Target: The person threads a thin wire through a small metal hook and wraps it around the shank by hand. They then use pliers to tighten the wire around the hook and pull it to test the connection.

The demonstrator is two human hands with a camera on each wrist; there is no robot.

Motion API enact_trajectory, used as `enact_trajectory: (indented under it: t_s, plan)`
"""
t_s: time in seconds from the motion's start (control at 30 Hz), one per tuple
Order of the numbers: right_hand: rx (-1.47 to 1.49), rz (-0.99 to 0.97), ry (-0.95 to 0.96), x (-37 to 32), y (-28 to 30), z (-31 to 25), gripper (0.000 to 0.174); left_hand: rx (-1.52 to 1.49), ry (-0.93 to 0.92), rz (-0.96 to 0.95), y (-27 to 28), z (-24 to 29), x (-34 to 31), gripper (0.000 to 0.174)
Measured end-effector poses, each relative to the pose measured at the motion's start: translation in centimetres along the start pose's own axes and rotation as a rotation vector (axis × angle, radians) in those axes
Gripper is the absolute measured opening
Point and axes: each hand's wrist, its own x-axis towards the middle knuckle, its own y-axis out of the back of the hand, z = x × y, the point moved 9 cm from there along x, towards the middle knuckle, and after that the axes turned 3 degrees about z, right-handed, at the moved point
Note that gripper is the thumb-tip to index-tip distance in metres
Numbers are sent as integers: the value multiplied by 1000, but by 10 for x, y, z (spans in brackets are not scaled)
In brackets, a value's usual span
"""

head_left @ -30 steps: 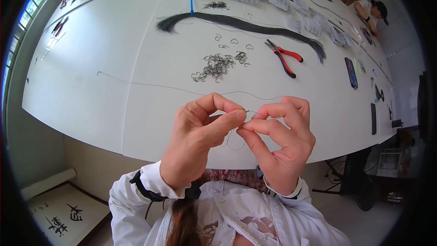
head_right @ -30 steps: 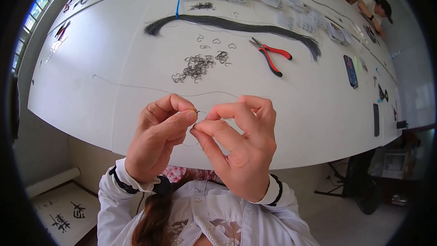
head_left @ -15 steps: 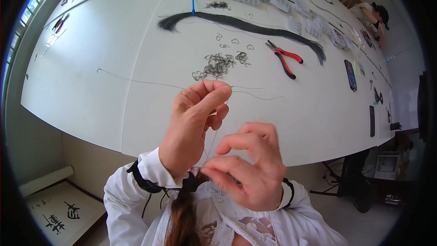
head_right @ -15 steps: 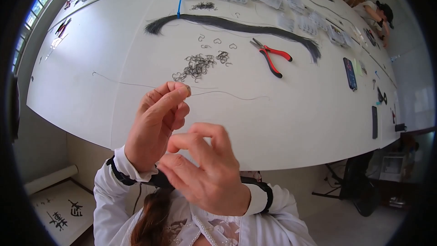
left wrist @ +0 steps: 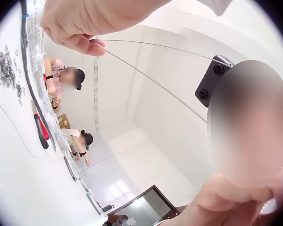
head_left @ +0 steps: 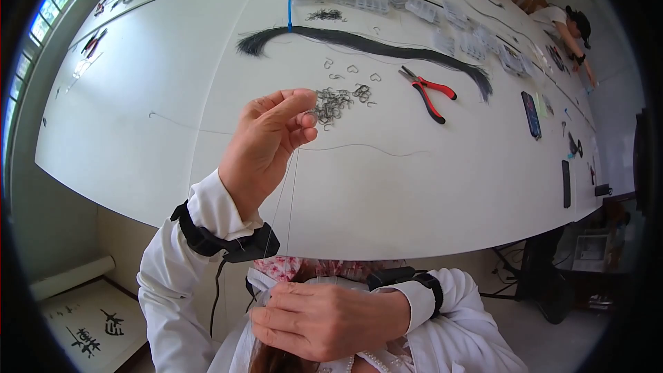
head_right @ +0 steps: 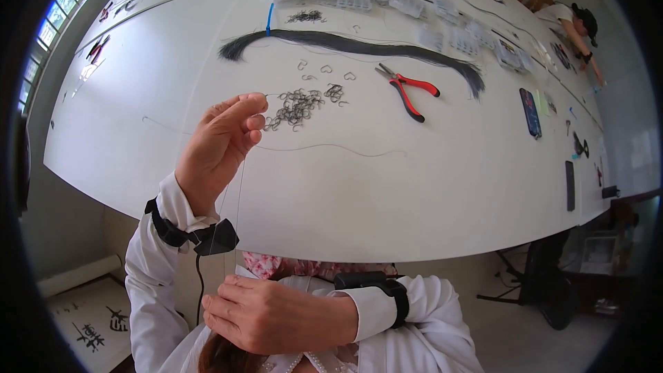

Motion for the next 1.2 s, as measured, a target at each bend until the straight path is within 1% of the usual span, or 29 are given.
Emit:
enact_trajectory:
  t_s: [0.1,0.17,0.2,0.27,0.3,0.37,0.4,0.47,0.5,0.53,0.57,0.6,0.63,0.67,0.73,0.77,0.83,0.87,1.0,1.2]
  plan:
    - [-43,42,39,-1,0,-1,23,16,4,-1,-4,2,1,16]
    - [-223,-75,24,-2,-10,3,23,3,4,-87,-12,5,3,14]
    - [-229,-66,22,-1,-8,4,23,11,5,-95,-15,6,2,14]
    - [-400,-234,29,-2,-17,12,26,57,-41,-142,-25,12,-1,11]
    - [-414,-217,21,0,-10,13,26,72,-38,-160,-30,12,-4,11]
    - [-607,-230,86,2,5,7,25,148,-155,-195,-40,24,-15,7]
    - [-619,-216,81,4,16,6,25,160,-154,-209,-46,26,-19,7]
    - [-612,-25,78,9,57,-1,23,293,-289,-151,-52,40,-28,6]
    - [-598,71,40,14,84,-3,19,302,-299,-165,-55,43,-31,6]
    - [-581,164,5,17,111,-3,19,312,-361,-170,-58,51,-34,6]
    - [-594,169,13,17,123,1,19,319,-425,-172,-61,58,-37,8]
    - [-626,352,-82,14,152,7,20,307,-498,-198,-65,64,-39,9]
    - [-651,535,-174,9,179,14,23,308,-510,-206,-68,66,-39,9]
    - [-658,538,-165,11,190,18,23,374,-559,-213,-72,71,-42,9]
    - [-501,536,-366,11,210,49,25,495,-629,-227,-79,77,-44,12]
    - [-503,537,-363,12,212,56,25,495,-633,-229,-81,79,-43,12]
    - [-300,490,-419,14,208,81,19,600,-718,-224,-86,84,-43,12]
    - [-226,477,-441,16,205,87,15,597,-734,-226,-87,84,-40,12]
    - [-203,467,-447,22,206,105,11,628,-709,-214,-88,87,-29,12]
    - [-216,489,-509,22,210,128,9,622,-614,-277,-87,80,-6,11]
